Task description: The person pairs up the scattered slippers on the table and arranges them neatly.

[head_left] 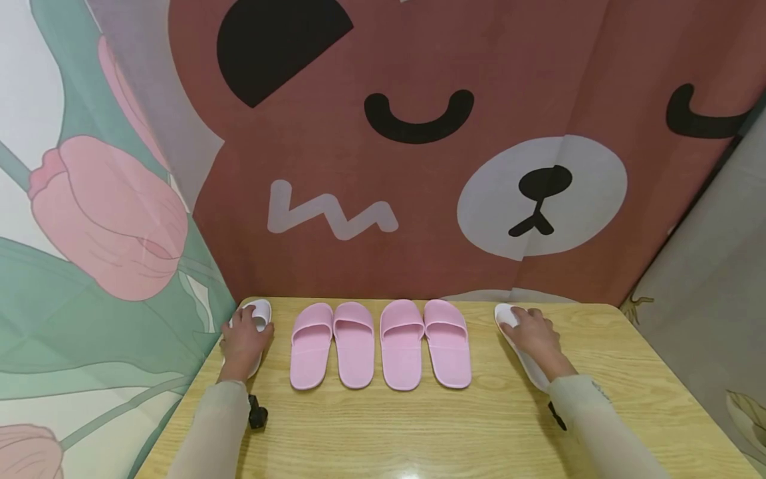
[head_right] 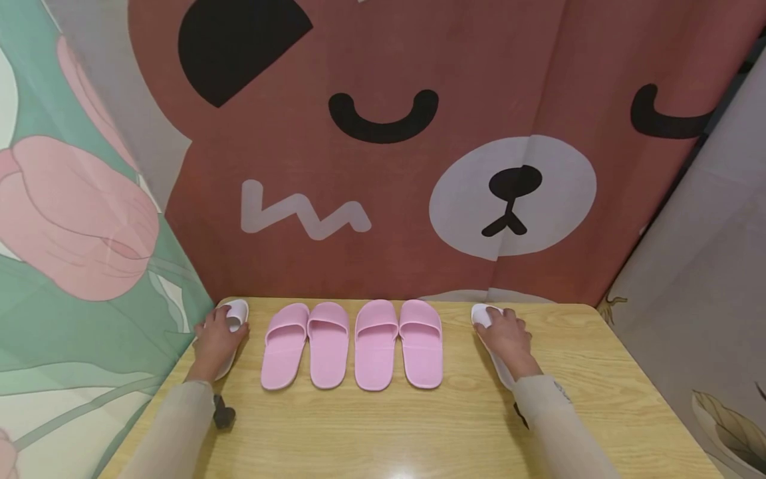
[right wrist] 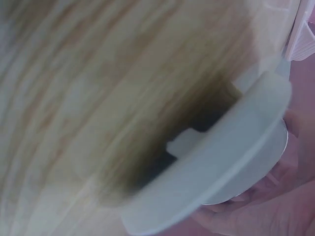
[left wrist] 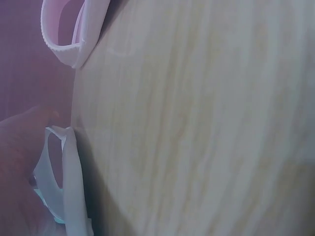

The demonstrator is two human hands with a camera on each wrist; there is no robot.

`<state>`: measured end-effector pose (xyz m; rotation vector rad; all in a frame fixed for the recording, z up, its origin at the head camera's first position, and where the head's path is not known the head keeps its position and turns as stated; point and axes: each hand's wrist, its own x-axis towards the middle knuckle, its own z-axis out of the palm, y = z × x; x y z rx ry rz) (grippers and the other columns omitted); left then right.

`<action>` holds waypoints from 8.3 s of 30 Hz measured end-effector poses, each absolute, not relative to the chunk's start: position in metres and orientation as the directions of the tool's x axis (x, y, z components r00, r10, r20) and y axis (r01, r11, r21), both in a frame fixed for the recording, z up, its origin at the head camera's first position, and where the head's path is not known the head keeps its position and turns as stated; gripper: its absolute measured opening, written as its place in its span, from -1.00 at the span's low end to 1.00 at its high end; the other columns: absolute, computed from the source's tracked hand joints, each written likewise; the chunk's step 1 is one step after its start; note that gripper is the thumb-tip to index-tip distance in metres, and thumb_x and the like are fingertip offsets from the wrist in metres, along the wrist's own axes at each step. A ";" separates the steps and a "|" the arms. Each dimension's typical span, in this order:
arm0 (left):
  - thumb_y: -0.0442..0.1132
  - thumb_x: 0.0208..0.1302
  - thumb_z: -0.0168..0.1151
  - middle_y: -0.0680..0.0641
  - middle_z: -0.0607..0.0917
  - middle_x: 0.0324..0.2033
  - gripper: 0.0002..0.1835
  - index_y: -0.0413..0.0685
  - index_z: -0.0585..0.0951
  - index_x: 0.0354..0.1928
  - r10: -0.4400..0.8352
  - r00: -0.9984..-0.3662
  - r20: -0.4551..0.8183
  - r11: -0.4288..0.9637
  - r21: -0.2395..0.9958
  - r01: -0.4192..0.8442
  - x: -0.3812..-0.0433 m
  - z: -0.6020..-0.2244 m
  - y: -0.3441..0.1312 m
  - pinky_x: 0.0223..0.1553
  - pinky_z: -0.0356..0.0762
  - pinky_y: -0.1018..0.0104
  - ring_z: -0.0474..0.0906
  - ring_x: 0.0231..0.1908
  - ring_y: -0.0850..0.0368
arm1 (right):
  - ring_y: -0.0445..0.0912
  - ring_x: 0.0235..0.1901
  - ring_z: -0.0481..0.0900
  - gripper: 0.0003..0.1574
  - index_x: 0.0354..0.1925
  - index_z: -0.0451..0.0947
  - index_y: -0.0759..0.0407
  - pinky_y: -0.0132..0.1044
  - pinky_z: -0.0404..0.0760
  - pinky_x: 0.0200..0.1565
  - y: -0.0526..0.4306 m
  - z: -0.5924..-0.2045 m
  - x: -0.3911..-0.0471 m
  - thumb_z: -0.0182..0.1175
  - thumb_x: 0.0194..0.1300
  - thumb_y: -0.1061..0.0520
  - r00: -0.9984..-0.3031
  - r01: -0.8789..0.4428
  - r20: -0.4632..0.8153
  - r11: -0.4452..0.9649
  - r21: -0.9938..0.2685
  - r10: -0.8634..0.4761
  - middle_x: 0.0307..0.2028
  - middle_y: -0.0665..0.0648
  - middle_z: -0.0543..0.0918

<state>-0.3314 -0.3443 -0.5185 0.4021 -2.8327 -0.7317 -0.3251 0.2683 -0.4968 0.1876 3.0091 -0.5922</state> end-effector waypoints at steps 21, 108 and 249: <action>-0.04 0.35 0.20 -0.44 0.23 0.31 -0.27 -0.23 0.20 0.43 -0.326 -0.938 0.121 0.841 0.490 -0.230 -0.333 -0.516 -0.342 0.13 0.21 -0.54 0.11 0.24 -0.53 | 0.66 0.28 0.03 -0.03 0.56 0.06 0.16 0.60 0.28 0.04 0.275 -0.499 -0.326 0.09 0.43 -0.28 -0.985 0.151 -0.142 0.880 -0.450 0.097 0.43 0.56 0.00; 0.02 0.34 0.22 -0.42 0.40 0.21 -0.29 -0.21 0.30 0.39 -0.300 -0.902 0.309 0.854 0.509 -0.110 -0.286 -0.479 -0.312 -0.11 0.43 -0.33 0.30 0.07 -0.49 | 0.66 0.27 0.06 -0.04 0.54 0.12 0.13 0.58 0.26 0.04 0.272 -0.472 -0.294 0.07 0.43 -0.33 -0.990 0.118 0.024 0.895 -0.430 0.142 0.42 0.55 0.05; 0.06 0.26 0.36 -0.28 0.49 0.25 -0.32 -0.04 0.44 0.35 -0.174 -0.898 0.404 0.804 0.585 0.107 -0.266 -0.459 -0.145 0.03 0.48 -0.20 0.41 0.13 -0.33 | 0.64 0.24 0.15 -0.09 0.51 0.20 0.16 0.53 0.31 0.06 0.272 -0.471 -0.285 0.10 0.44 -0.31 -0.984 0.098 0.095 0.896 -0.432 0.153 0.43 0.54 0.10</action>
